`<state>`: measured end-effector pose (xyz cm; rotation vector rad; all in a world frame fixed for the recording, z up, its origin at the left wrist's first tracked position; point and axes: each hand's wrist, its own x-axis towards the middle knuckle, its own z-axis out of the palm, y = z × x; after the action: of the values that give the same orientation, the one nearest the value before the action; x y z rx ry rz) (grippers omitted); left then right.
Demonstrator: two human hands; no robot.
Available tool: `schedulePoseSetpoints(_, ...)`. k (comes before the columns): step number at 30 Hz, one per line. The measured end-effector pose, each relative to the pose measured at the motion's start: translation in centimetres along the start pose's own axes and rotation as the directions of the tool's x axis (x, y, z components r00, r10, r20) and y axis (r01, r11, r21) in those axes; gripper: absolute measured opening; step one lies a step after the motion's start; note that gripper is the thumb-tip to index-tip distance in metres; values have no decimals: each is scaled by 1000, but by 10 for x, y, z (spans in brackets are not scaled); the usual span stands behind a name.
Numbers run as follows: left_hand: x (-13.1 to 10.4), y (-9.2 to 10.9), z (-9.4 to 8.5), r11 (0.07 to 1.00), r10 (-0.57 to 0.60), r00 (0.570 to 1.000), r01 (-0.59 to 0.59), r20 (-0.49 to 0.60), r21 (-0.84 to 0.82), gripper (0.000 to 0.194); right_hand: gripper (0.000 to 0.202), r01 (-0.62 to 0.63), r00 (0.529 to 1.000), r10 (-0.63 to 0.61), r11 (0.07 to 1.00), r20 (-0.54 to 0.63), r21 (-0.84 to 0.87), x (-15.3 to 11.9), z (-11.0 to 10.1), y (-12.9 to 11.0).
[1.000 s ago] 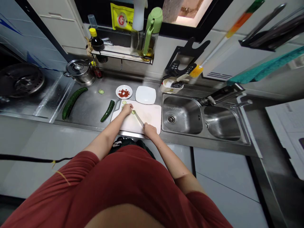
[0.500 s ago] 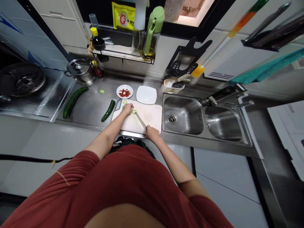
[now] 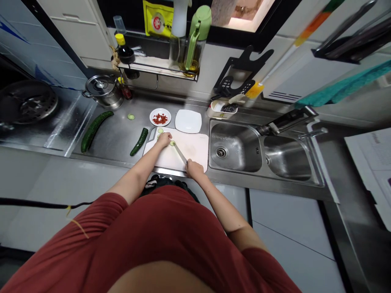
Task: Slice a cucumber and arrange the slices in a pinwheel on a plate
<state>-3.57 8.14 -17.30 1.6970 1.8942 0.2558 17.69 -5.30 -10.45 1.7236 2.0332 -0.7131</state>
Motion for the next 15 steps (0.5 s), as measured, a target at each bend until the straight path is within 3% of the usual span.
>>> schedulePoseSetpoints(15, -1, 1, 0, 1000, -14, 1000, 14, -2, 18, 23, 29, 2, 999, -1, 1000, -37, 14, 8, -4, -8)
